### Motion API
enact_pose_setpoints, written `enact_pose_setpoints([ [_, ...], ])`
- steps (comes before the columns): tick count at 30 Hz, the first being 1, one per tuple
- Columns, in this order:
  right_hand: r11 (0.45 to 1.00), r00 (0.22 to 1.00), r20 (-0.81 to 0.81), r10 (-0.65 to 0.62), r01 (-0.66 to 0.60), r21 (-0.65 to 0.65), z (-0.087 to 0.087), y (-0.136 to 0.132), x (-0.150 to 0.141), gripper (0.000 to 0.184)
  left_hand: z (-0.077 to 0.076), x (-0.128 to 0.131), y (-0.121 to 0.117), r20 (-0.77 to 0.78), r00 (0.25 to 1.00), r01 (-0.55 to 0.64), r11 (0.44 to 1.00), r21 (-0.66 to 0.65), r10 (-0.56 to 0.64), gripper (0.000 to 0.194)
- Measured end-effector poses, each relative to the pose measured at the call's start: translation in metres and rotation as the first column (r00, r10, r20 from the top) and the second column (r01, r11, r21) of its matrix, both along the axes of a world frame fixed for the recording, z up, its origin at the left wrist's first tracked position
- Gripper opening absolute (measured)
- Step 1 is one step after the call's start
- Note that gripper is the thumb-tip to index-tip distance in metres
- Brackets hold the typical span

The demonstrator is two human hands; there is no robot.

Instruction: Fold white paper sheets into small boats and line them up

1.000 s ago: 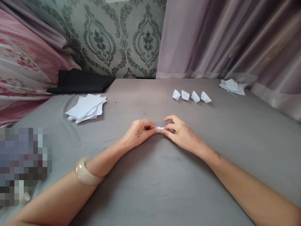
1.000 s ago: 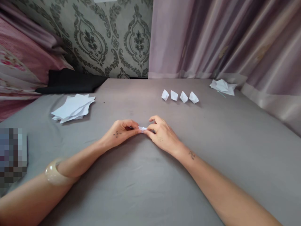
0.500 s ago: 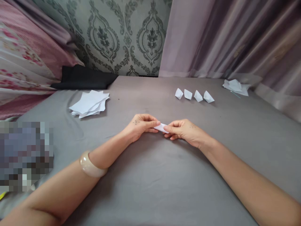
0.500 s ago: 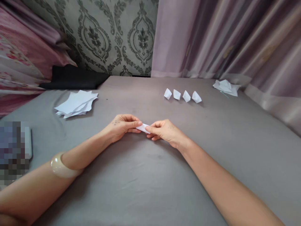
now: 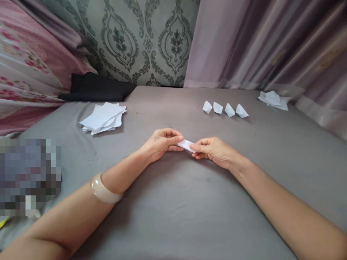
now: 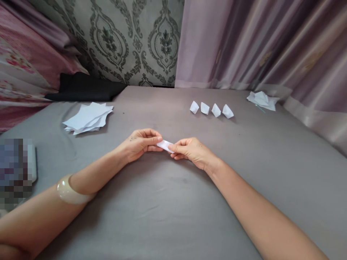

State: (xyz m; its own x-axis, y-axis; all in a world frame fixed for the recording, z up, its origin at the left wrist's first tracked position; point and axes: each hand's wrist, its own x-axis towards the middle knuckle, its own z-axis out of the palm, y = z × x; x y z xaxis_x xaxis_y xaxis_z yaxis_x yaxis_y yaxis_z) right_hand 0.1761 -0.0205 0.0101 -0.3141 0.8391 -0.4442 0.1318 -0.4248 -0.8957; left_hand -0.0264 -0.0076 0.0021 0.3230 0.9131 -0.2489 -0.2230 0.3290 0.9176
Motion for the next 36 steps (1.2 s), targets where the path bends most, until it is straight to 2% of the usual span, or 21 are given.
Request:
enact_pose_setpoints([
  [3, 0.992, 0.987, -0.104, -0.119, 0.123, 0.029, -0.004, 0.000, -0.004, 0.025, 0.000, 0.001, -0.002, 0.038, 0.999, 0.001, 0.999, -0.034, 0.001, 0.032],
  [6, 0.984, 0.977, -0.141, -0.158, 0.168, 0.060, -0.007, -0.001, -0.007, 0.026, -0.003, 0.003, -0.004, 0.003, 0.998, 0.064, 0.996, -0.056, -0.064, 0.035],
  [14, 0.985, 0.987, -0.105, -0.123, 0.135, 0.110, -0.005, -0.004, -0.010, 0.029, -0.005, 0.004, -0.006, -0.035, 0.999, 0.033, 0.999, -0.039, -0.034, 0.037],
  [22, 0.989, 0.990, -0.083, -0.113, 0.120, 0.086, -0.002, -0.005, -0.013, 0.030, -0.004, 0.005, -0.007, -0.035, 0.999, -0.038, 0.998, -0.049, 0.037, 0.031],
  [26, 0.993, 0.998, -0.042, -0.050, 0.054, 0.106, -0.002, -0.005, -0.012, 0.030, -0.002, 0.006, -0.007, -0.051, 0.995, -0.087, 0.993, -0.074, 0.084, 0.027],
  [31, 0.989, 0.998, 0.051, 0.024, -0.031, 0.147, -0.001, -0.007, -0.010, 0.028, -0.001, 0.008, -0.008, -0.061, 0.994, -0.094, 0.992, -0.087, 0.089, 0.026],
  [33, 0.985, 0.997, 0.078, 0.010, -0.023, 0.172, 0.000, -0.008, -0.012, 0.028, -0.001, 0.009, -0.008, -0.065, 0.993, -0.100, 0.992, -0.077, 0.095, 0.027],
  [36, 0.978, 0.991, 0.111, -0.075, 0.051, 0.202, 0.000, -0.010, -0.016, 0.031, -0.002, 0.009, -0.009, -0.073, 0.993, -0.101, 0.994, -0.047, 0.097, 0.028],
])
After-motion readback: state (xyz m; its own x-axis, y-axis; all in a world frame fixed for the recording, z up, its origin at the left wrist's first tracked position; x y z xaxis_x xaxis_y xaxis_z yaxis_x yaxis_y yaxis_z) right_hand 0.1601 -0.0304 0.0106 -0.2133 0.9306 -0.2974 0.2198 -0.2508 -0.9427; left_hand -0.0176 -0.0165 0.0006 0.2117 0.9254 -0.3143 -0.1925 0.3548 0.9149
